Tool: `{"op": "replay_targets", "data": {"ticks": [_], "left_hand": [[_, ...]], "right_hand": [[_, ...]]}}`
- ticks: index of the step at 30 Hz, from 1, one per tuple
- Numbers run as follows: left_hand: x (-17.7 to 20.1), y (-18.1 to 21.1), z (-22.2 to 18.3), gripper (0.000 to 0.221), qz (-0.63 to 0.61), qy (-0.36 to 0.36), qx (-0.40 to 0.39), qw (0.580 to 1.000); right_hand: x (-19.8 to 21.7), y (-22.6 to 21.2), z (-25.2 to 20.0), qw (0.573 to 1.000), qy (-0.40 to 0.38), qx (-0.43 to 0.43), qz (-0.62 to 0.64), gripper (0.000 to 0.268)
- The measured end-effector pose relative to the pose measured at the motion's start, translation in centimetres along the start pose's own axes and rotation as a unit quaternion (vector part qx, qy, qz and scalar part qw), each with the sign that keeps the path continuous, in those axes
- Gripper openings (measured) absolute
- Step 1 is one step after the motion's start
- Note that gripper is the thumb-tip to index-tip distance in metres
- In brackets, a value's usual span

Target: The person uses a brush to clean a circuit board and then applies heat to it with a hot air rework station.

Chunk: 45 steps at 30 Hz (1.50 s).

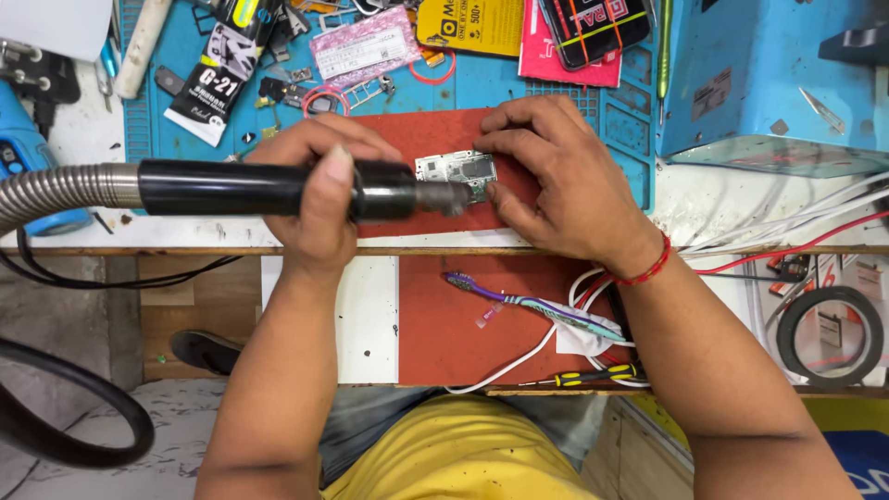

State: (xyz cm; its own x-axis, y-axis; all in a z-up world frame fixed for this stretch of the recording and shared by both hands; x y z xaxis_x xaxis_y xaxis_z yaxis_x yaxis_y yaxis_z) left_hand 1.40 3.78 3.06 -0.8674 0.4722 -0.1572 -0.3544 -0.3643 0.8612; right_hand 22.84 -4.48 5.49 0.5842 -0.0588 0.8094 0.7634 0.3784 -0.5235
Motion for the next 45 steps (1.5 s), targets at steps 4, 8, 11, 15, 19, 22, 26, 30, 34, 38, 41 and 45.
{"op": "replay_targets", "data": {"ticks": [4, 8, 11, 15, 19, 22, 26, 30, 34, 38, 41, 45], "left_hand": [[0.5, -0.2, 0.3, 0.031, -0.014, 0.018, -0.002, 1.000], [0.2, -0.3, 0.0, 0.031, -0.055, 0.007, -0.002, 0.998], [0.5, -0.6, 0.3, 0.031, -0.008, 0.035, 0.009, 0.999], [-0.1, -0.1, 0.0, 0.031, 0.011, -0.013, -0.014, 1.000], [0.1, 0.1, 0.1, 0.030, 0.028, -0.022, -0.038, 0.999], [0.2, 0.1, 0.0, 0.030, 0.039, 0.015, -0.050, 0.998], [0.3, 0.1, 0.3, 0.030, 0.019, -0.025, -0.035, 0.999], [0.3, -0.2, 0.2, 0.027, 0.016, 0.003, -0.015, 1.000], [-0.3, 0.2, 0.4, 0.026, -0.013, -0.017, -0.030, 0.999], [-0.2, 0.7, 0.4, 0.028, 0.030, -0.023, -0.043, 0.998], [-0.3, 0.8, 0.2, 0.029, 0.046, -0.022, -0.048, 0.998], [-0.1, 0.8, 0.5, 0.029, 0.045, -0.031, -0.041, 0.998]], "right_hand": [[0.0, -0.2, 0.2, 1.000, -0.003, 0.000, -0.007, 0.038], [-0.2, -0.3, 0.1, 1.000, 0.007, -0.007, -0.006, 0.039], [-0.2, 0.1, 0.0, 1.000, 0.014, -0.014, -0.004, 0.038], [-0.2, 0.3, -0.1, 1.000, 0.012, -0.013, -0.001, 0.037], [-0.3, 0.1, 0.0, 1.000, 0.011, -0.009, 0.002, 0.036], [-0.3, 0.1, -0.1, 1.000, 0.010, -0.009, 0.003, 0.037], [-0.4, 0.6, -0.5, 1.000, 0.018, -0.009, -0.009, 0.038], [-0.5, 0.7, -1.0, 1.000, 0.028, -0.003, -0.009, 0.031], [-0.4, 0.2, -0.6, 0.999, 0.033, 0.009, -0.006, 0.030], [-0.2, 0.1, -0.6, 0.999, 0.031, 0.016, -0.011, 0.031], [-0.3, 0.2, -0.8, 0.999, 0.038, 0.018, -0.010, 0.031], [-0.2, 0.3, -0.7, 0.999, 0.045, 0.018, -0.008, 0.031]]}}
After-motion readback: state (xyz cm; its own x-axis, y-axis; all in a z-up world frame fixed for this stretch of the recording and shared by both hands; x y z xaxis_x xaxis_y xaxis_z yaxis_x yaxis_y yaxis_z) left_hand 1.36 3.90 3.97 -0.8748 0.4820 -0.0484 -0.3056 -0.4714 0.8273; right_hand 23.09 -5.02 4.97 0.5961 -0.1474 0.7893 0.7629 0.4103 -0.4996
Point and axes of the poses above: each hand's wrist, its own z-axis towards the middle knuckle, its own x-axis out of the back of the hand, y = z × x, the point moved 5 cm from there along z, towards the middle knuckle, and after that the axes turned 5 degrees about -y, right-handed, at the moved point
